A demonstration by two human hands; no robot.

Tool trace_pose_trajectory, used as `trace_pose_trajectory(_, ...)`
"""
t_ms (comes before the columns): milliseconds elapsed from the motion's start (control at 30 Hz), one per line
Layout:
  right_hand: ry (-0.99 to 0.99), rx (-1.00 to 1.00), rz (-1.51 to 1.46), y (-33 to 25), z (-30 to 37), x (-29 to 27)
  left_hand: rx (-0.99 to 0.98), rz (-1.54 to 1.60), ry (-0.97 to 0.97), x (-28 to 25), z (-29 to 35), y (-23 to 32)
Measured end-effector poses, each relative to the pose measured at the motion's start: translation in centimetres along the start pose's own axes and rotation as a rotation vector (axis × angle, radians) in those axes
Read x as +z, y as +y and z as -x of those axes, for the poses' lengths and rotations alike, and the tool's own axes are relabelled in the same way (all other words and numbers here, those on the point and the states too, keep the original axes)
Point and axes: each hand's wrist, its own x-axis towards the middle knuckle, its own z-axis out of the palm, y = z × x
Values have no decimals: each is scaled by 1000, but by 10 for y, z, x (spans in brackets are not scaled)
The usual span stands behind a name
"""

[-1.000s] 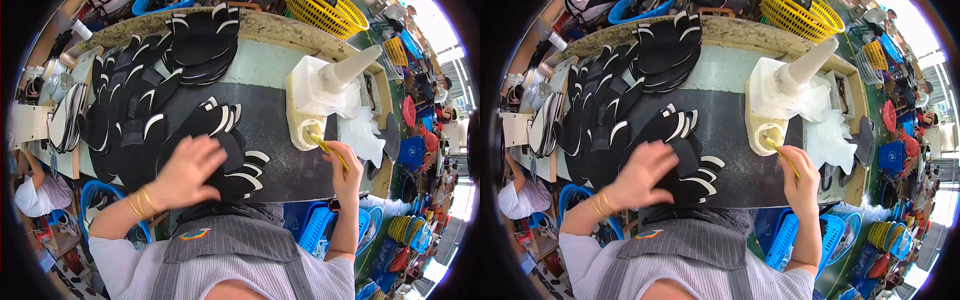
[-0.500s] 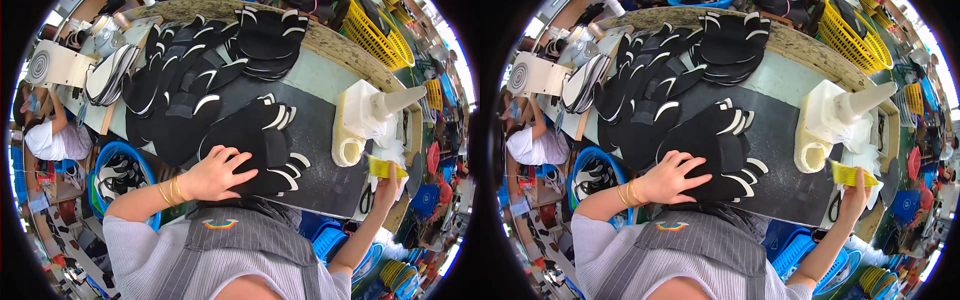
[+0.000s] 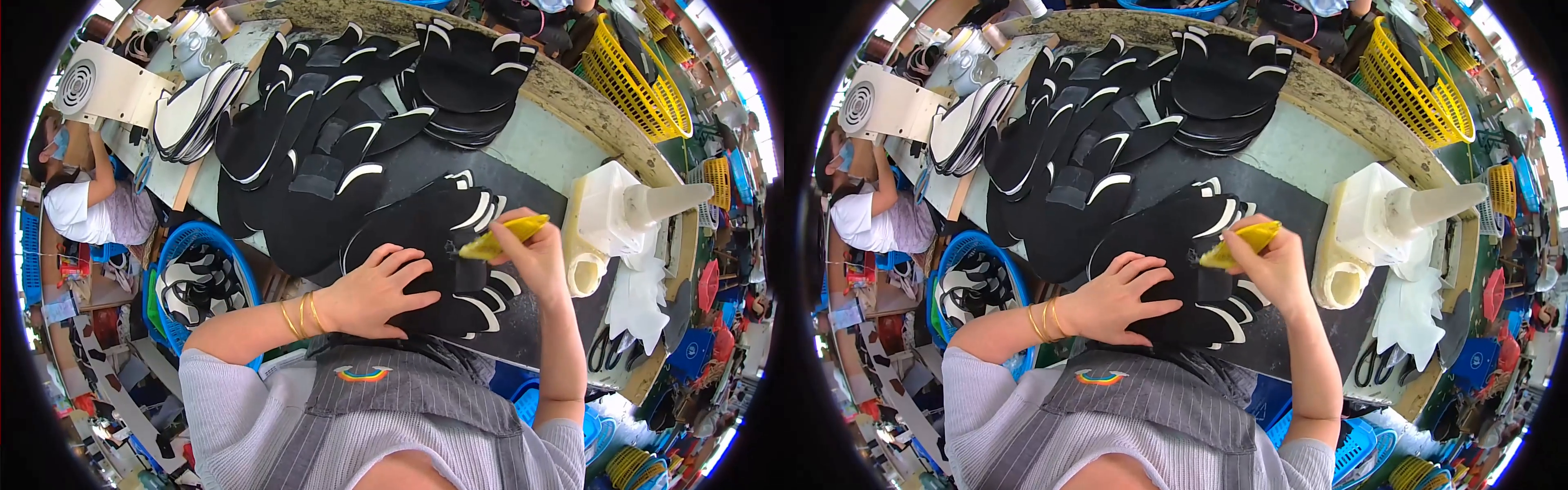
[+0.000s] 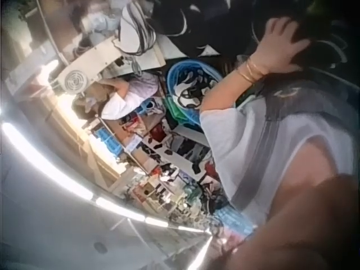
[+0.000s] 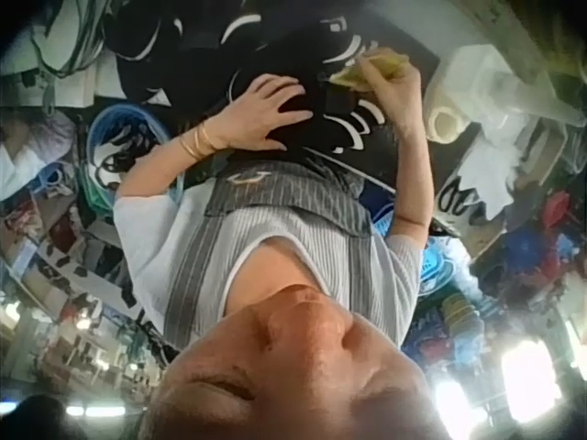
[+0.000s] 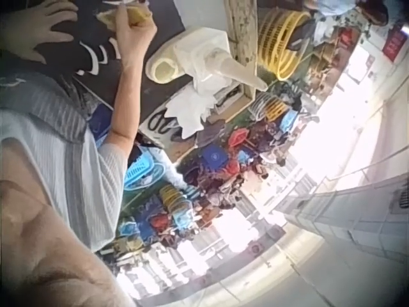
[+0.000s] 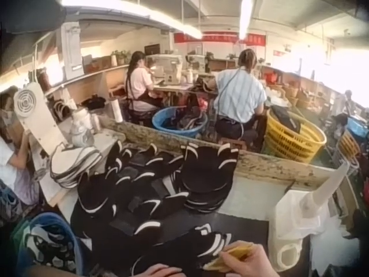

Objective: Applying glue to shoe upper components using a small brush.

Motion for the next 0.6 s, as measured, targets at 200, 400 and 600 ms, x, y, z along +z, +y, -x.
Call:
trace_pose_trajectory(200, -29, 20, 150, -9, -18, 6, -21, 5, 3, 0, -1, -6)
trace_pose_trajectory(400, -182, 67, 174, 2, -4, 0, -35, 26, 31, 4, -2, -7)
trace_pose_trajectory(600, -264, -35, 197, 2, 8, 0, -60, 1, 53, -1, -2, -3)
